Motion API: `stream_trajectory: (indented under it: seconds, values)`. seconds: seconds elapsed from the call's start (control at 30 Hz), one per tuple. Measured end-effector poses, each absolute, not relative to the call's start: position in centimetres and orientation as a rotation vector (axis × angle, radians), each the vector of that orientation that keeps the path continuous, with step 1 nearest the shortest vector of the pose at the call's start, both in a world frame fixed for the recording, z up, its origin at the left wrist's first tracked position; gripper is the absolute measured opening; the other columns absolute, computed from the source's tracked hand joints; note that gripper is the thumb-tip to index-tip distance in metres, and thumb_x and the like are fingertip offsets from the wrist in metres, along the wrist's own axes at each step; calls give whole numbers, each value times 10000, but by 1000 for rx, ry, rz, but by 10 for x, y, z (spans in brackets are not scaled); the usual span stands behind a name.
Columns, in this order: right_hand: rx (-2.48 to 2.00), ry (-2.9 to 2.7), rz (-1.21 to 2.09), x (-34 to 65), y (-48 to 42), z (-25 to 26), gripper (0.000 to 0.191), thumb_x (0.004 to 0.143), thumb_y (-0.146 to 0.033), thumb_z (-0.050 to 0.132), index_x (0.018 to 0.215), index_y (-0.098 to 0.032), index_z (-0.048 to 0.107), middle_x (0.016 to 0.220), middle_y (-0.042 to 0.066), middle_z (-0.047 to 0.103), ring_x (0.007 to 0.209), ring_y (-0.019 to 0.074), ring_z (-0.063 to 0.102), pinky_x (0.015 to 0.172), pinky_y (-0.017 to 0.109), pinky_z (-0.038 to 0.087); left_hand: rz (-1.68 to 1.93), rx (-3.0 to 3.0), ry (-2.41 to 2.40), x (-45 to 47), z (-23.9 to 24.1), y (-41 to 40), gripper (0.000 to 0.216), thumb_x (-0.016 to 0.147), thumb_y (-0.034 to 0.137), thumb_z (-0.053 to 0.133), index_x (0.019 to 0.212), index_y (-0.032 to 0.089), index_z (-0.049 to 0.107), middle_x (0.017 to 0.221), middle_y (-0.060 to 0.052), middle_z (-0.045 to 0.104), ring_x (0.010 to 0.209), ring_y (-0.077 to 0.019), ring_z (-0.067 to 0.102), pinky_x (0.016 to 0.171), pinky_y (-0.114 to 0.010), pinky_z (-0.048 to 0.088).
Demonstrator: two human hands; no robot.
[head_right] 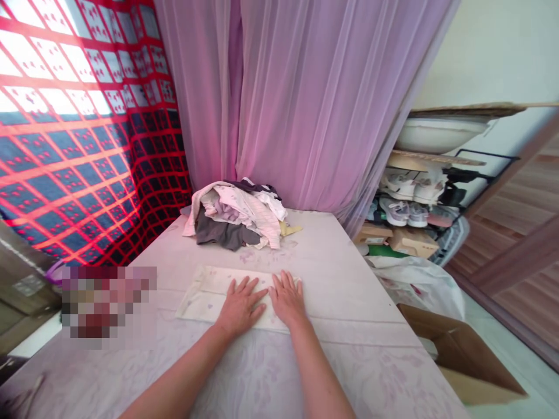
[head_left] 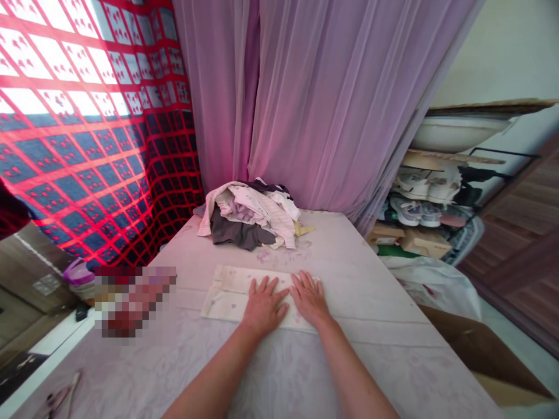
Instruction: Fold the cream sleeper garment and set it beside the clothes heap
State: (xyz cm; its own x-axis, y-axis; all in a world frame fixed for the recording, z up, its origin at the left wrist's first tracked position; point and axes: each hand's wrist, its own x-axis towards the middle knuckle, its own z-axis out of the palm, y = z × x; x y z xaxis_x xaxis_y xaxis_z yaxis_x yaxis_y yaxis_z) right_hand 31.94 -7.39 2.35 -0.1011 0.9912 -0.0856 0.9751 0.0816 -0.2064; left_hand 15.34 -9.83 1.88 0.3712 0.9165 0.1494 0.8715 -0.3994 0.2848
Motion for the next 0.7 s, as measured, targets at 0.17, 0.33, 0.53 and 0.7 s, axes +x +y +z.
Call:
stream_trajectory:
  seconds: [0.17, 0.33, 0.53, 0.7]
  values:
    - [-2107, -2246, 267, 317, -73, 25, 522, 967, -408, 200, 1458, -270, 316, 1556, 51, 221, 1429, 199, 144, 1132, 479, 94, 375, 2430, 1620, 155, 23, -99, 565, 889, 546, 389, 1405, 315, 404, 1490, -55, 382, 1395, -300, 264, 1121, -585, 121]
    - [-2234, -2101, 149, 313, -76, 21, 552, 957, -445, 212, 1456, -239, 328, 1542, 108, 245, 1417, 260, 167, 1098, 530, 136, 353, 2387, 1754, 155, 21, -102, 656, 870, 621, 353, 1427, 275, 381, 1517, -98, 319, 1404, -316, 237, 1122, -583, 89]
    - [-2225, -2086, 167, 314, -75, 20, 543, 957, -438, 208, 1447, -246, 343, 1539, 101, 254, 1411, 261, 183, 1084, 524, 180, 317, 2344, 1924, 102, 24, -113, 650, 864, 642, 353, 1396, 276, 429, 1514, -97, 327, 1402, -312, 245, 1117, -578, 97]
    - [-2198, -2085, 140, 313, -79, 23, 545, 957, -442, 212, 1431, -228, 375, 1523, 113, 289, 1403, 270, 210, 1080, 525, 195, 328, 2310, 2015, 53, 25, -124, 598, 890, 578, 379, 1408, 281, 404, 1507, -87, 345, 1384, -296, 295, 1105, -538, 201]
